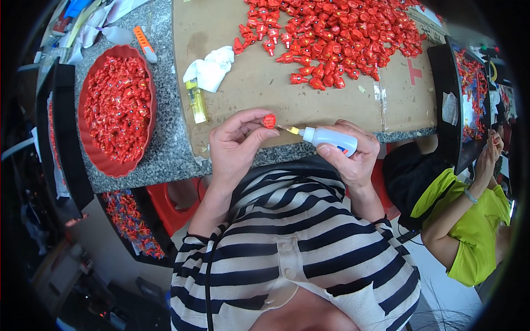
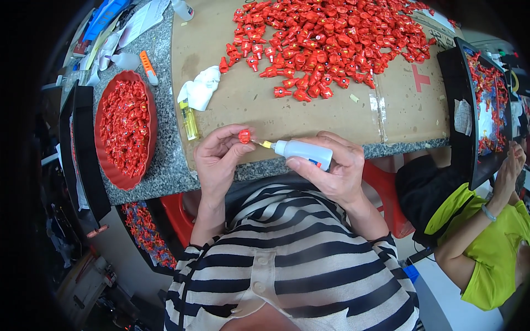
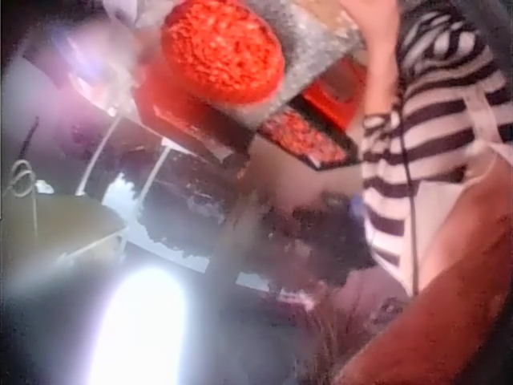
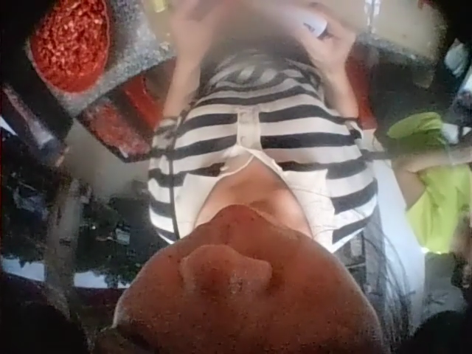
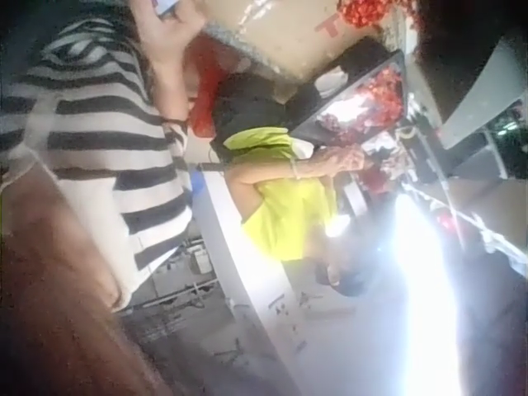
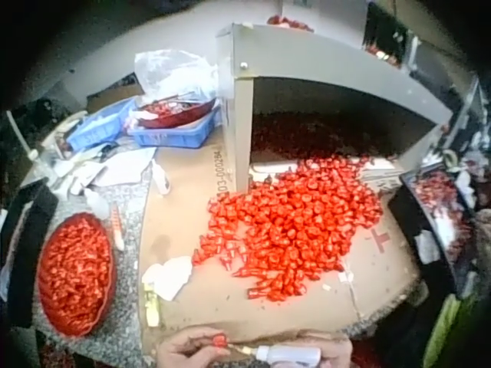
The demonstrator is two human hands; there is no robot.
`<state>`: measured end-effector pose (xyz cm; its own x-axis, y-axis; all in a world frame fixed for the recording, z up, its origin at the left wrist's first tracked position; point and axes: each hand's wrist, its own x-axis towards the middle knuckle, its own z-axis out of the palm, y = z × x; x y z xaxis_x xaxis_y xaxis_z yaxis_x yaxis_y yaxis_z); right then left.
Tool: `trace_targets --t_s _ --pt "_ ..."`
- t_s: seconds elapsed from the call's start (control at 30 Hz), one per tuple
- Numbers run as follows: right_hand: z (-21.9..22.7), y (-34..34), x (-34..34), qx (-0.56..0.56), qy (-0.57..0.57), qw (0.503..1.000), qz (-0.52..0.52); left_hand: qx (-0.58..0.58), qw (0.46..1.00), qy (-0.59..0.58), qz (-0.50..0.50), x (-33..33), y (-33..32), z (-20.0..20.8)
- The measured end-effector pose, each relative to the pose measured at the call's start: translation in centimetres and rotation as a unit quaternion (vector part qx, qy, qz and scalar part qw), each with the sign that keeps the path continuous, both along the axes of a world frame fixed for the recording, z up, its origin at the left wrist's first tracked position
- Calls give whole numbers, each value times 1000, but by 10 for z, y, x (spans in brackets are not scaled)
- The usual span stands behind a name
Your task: The person assembles plastic toy pieces by applying glue to the components with a glue bottle and pressing the parts together by hand.
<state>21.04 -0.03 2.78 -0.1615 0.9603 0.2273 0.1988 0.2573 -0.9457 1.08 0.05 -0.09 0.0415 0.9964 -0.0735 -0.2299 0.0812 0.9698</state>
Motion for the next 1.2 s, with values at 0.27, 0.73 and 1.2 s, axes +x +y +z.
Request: trace_targets --t_s 0.27,0.73,1.2 --pt "-1 1 1 12 -2 1000 -8 3 1000 3 -4 0 0 0" --pt "0 2 0 17 -6 1000 -6 -5 999 15 -30 -3 -1 1" --pt "-1 4 -3 8 -2 1000 -16 -13 1000 21 -15 -2 -1 0"
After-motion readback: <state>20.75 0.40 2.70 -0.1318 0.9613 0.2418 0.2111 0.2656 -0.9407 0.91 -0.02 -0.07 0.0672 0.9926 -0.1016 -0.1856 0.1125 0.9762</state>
